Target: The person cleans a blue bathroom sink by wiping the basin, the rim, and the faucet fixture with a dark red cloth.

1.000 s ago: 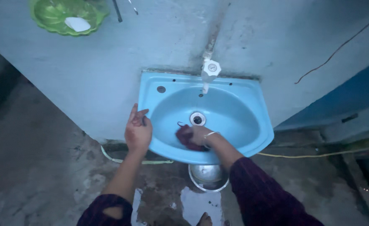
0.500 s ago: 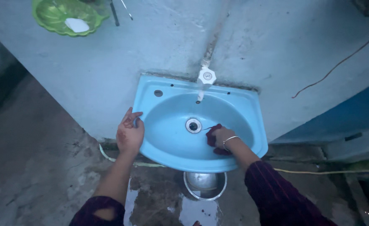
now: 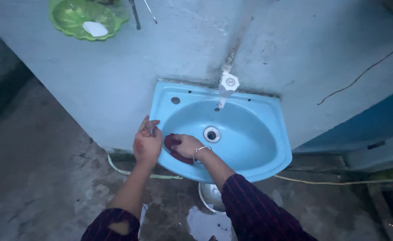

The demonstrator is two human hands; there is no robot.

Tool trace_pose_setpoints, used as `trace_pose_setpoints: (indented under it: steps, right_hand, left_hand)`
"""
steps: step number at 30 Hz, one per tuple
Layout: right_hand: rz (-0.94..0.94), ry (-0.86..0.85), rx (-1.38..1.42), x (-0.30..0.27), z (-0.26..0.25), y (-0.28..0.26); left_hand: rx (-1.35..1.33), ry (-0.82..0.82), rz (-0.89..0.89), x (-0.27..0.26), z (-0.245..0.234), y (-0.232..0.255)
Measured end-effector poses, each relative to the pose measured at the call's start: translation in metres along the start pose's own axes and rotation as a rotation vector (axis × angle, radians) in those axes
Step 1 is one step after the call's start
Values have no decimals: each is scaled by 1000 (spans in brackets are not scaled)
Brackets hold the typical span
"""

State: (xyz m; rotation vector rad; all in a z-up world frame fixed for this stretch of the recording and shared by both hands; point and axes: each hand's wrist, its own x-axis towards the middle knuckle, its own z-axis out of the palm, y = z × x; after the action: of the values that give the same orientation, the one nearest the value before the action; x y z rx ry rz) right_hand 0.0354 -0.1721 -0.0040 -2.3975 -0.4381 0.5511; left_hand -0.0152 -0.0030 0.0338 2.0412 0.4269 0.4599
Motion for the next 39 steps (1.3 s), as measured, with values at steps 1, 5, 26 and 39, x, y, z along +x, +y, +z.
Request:
trace_pose_setpoints:
  steps: [1,5,26,39]
  right_hand:
    - [-3,22,12,-4,2,0]
    - [-24,1,-92,-25,-7,4]
    - [175,65,-353,-99,-17,-19]
    - [-254,779,-404,-199,0,-31]
  left_hand:
    - [-10,3,5,1,2,-3]
    - [-197,-27,9,5,12,-15]
    - [-11,1,205,5,10,-20]
    - [34,41,313,9,16,-38]
